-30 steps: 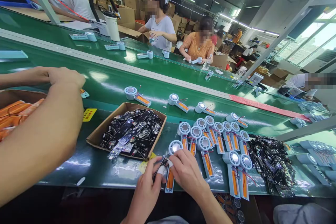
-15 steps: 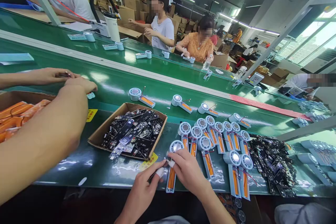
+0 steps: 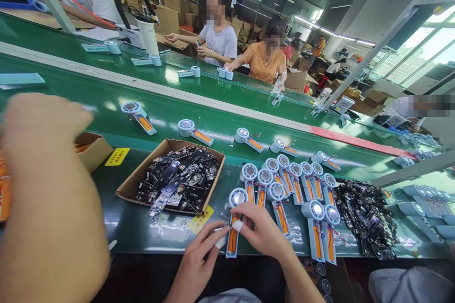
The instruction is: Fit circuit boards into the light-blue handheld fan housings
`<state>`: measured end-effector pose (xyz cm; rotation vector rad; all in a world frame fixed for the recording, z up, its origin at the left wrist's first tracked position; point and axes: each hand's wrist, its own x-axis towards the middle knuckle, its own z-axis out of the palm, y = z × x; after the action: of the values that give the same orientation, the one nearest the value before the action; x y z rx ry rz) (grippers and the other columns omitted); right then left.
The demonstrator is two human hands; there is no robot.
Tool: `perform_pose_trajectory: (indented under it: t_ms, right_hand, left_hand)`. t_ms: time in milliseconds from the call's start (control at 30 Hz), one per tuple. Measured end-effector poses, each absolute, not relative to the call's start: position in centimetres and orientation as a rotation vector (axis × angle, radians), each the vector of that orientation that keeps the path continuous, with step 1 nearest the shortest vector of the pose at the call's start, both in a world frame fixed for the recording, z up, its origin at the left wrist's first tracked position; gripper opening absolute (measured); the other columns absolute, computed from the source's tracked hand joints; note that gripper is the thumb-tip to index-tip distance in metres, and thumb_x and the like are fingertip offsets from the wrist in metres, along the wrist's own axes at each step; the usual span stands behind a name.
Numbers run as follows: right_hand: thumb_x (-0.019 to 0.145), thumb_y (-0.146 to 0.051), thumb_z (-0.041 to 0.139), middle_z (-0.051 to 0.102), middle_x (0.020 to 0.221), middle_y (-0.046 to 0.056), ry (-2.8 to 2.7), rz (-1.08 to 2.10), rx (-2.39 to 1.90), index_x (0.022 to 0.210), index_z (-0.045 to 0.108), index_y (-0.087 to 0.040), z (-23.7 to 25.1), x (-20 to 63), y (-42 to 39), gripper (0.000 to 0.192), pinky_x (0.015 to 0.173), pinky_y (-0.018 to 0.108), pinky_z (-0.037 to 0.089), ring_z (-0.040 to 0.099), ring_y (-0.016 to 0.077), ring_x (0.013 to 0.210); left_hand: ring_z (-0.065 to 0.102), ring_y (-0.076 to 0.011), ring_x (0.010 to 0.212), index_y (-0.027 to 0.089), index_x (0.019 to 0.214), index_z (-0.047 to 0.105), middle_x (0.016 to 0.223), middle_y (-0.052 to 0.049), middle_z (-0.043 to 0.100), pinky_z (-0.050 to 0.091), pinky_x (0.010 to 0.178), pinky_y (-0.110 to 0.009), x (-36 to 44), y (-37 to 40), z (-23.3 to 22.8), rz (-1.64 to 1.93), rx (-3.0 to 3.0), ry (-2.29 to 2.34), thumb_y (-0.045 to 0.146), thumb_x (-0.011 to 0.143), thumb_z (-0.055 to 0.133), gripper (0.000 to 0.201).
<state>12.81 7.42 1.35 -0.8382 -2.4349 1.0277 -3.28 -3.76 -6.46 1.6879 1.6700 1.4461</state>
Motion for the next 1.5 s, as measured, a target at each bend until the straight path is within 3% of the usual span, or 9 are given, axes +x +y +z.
perform_pose_trajectory:
  t_ms: [167, 367, 633, 767, 900, 1067, 1167, 1333, 1500]
  right_hand:
    - [0.095, -0.010, 0.052, 0.074, 0.107, 0.008, -2.716, 0.812, -1.000, 0.114, 0.066, -0.017, 2.8, 10.8, 7.3, 0.025, 0.080, 0.029, 0.051, 0.070, 0.0215, 0.096]
    - [0.096, -0.014, 0.055, 0.074, 0.095, 0.009, -3.134, 0.406, -1.031, 0.100, 0.067, -0.015, 3.6, 8.6, 6.8, 0.012, 0.066, 0.028, 0.047, 0.070, 0.0240, 0.087]
    - [0.096, -0.004, 0.051, 0.067, 0.098, 0.006, -2.817, 0.525, -0.933, 0.109, 0.064, -0.018, 2.3, 11.1, 6.4, 0.023, 0.076, 0.024, 0.046, 0.062, 0.0187, 0.093]
    - [0.095, -0.006, 0.054, 0.069, 0.101, 0.007, -2.520, 0.654, -1.095, 0.122, 0.060, -0.018, 0.4, 11.9, 5.9, 0.030, 0.080, 0.028, 0.049, 0.064, 0.0201, 0.091]
    - [0.086, -0.003, 0.058, 0.070, 0.100, 0.007, -2.291, 0.658, -1.109, 0.108, 0.066, -0.019, -1.6, 11.8, 5.8, 0.028, 0.084, 0.030, 0.051, 0.066, 0.0205, 0.093]
    - [0.086, 0.000, 0.053, 0.069, 0.101, 0.008, -2.209, 0.708, -0.985, 0.104, 0.070, -0.018, -1.9, 11.7, 6.0, 0.031, 0.088, 0.031, 0.052, 0.066, 0.0206, 0.097]
    - [0.086, 0.001, 0.055, 0.069, 0.102, 0.007, -2.233, 0.830, -0.951, 0.104, 0.071, -0.019, -0.9, 11.7, 6.0, 0.031, 0.089, 0.031, 0.051, 0.065, 0.0201, 0.098]
    - [0.091, -0.003, 0.058, 0.068, 0.101, 0.008, -2.385, 0.818, -0.987, 0.103, 0.072, -0.018, 0.1, 11.5, 5.9, 0.024, 0.087, 0.033, 0.051, 0.064, 0.0218, 0.098]
    - [0.090, -0.002, 0.058, 0.068, 0.102, 0.009, -2.513, 0.595, -1.050, 0.105, 0.070, -0.016, 0.0, 11.0, 5.6, 0.024, 0.085, 0.034, 0.051, 0.062, 0.0229, 0.096]
  left_hand:
    - [0.075, -0.0145, 0.098, 0.024, 0.122, 0.069, 0.107, -0.006, 0.075, 0.058, 0.087, -0.020, -2.3, -5.0, -7.4, 1.497, 1.972, 1.828, 0.011, 0.094, 0.047, 0.039]
    - [0.076, -0.0177, 0.097, 0.022, 0.127, 0.062, 0.112, -0.005, 0.078, 0.058, 0.091, -0.023, -2.8, -5.8, -9.2, 1.435, 2.083, 1.899, 0.016, 0.094, 0.050, 0.036]
    - [0.075, -0.0237, 0.104, 0.020, 0.134, 0.058, 0.121, -0.009, 0.074, 0.063, 0.077, -0.028, -3.8, -4.7, -9.1, 1.142, 1.443, 1.812, 0.031, 0.093, 0.045, 0.045]
    - [0.077, -0.0230, 0.073, 0.020, 0.127, 0.065, 0.084, -0.005, 0.078, 0.061, 0.061, -0.028, -3.9, -3.3, -7.1, 1.099, 1.332, 1.790, 0.034, 0.086, 0.048, 0.047]
    - [0.064, -0.0196, 0.043, 0.015, 0.127, 0.065, 0.053, 0.002, 0.066, 0.055, 0.045, -0.027, -4.0, -2.6, -5.6, 1.000, 1.231, 1.642, 0.036, 0.088, 0.042, 0.050]
    - [0.075, -0.0210, 0.071, 0.023, 0.111, 0.075, 0.093, -0.008, 0.077, 0.060, 0.060, -0.029, -3.7, -2.6, -4.6, 1.090, 1.621, 1.838, 0.025, 0.087, 0.038, 0.045]
    - [0.075, -0.0218, 0.072, 0.026, 0.111, 0.075, 0.094, -0.008, 0.076, 0.060, 0.059, -0.029, -3.3, -2.9, -4.7, 1.023, 1.797, 1.937, 0.020, 0.088, 0.035, 0.047]
    - [0.076, -0.0261, 0.099, 0.018, 0.125, 0.063, 0.112, -0.012, 0.077, 0.063, 0.082, -0.037, -3.0, -3.0, -5.1, 1.156, 1.449, 1.913, 0.031, 0.090, 0.040, 0.043]
    - [0.077, -0.0261, 0.095, 0.017, 0.113, 0.068, 0.108, -0.012, 0.078, 0.064, 0.077, -0.036, -2.9, -3.0, -5.1, 1.215, 1.223, 1.864, 0.039, 0.089, 0.044, 0.040]
